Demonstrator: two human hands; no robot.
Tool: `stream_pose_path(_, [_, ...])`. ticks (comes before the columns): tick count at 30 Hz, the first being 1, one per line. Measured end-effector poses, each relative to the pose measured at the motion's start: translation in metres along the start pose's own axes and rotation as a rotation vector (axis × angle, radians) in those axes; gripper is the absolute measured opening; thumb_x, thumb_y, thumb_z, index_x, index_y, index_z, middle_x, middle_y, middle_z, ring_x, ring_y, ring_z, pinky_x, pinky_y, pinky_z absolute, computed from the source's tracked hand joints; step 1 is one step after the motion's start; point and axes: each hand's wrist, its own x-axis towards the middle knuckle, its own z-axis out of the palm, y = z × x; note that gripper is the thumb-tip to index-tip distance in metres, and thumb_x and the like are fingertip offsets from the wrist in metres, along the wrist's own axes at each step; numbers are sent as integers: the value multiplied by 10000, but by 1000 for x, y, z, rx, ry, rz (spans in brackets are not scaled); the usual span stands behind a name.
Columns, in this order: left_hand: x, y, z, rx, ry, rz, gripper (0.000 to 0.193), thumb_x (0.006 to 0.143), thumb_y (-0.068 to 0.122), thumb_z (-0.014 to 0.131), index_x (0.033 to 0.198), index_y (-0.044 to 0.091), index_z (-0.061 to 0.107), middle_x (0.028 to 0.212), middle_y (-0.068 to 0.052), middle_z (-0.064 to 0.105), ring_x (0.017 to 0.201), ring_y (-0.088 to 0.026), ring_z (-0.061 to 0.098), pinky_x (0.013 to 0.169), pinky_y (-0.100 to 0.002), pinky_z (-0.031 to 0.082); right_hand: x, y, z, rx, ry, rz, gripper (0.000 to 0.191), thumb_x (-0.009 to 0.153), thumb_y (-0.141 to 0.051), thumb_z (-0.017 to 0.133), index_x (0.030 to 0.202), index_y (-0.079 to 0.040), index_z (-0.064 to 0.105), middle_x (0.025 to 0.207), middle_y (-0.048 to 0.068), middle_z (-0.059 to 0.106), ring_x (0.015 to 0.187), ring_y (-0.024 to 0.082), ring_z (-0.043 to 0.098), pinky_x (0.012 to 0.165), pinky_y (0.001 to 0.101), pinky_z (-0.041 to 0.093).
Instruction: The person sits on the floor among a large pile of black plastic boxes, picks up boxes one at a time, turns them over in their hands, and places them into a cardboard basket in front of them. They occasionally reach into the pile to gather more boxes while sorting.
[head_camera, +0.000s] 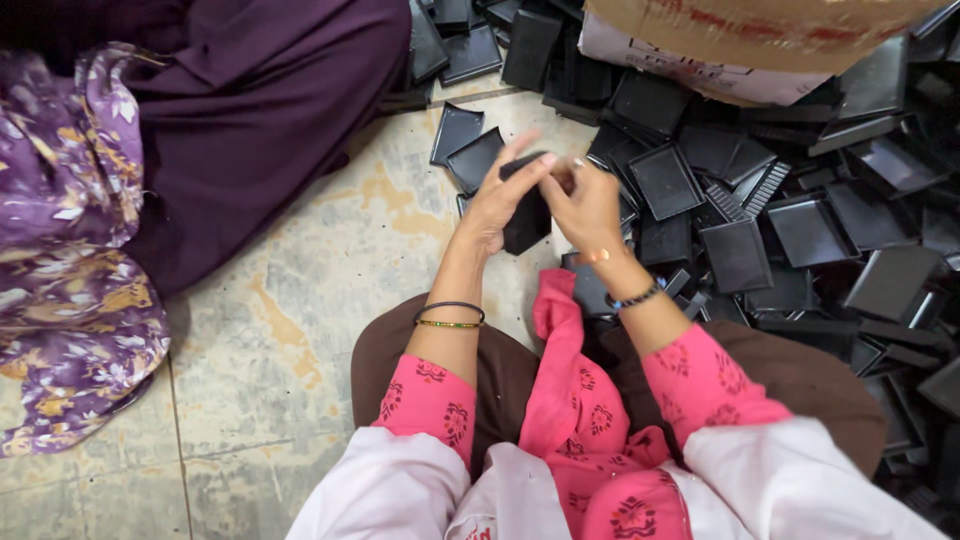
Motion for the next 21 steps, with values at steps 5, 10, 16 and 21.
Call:
stream_pose_path(5, [7, 20, -19, -507, 548, 200, 291, 892, 117, 721, 1158, 74, 614, 1053, -109, 689, 976, -209, 665, 878, -349, 550, 26, 0, 60, 253, 190, 29, 170, 1030, -157, 686, 1006, 11, 681, 861, 186, 733, 760, 195, 663, 687, 326, 545])
stream_pose_path(10, [10, 13, -39, -476, 716, 185, 277, 857, 91, 735, 1111, 124, 632, 923, -7, 640, 824, -135, 607, 734, -289, 512, -39, 20, 160, -502, -334, -151, 173, 870, -161, 650, 1008, -69, 699, 900, 202, 726, 847, 414, 700, 761, 590, 496])
stream_pose_path(16, [8, 12, -32, -59, 602, 25, 218, 909, 224, 786, 977, 55, 667, 850, -23, 616, 776, -117, 564, 716, -289, 468, -18, 20, 61, -348, -52, -151, 214, 743, -169, 737, 639, -14, 632, 779, 176, 690, 800, 402, 665, 747, 484, 536])
stream_pose_path(21, [-3, 8, 10, 6, 81, -417, 294, 934, 394, 693, 907, 103, 721, 834, 15, 655, 761, -103, 608, 721, -284, 497, -5, -14, -87, 989, -181, 424, 343, 919, -69, 669, 1260, -85, 641, 1109, 108, 720, 958, 188, 701, 843, 336, 571])
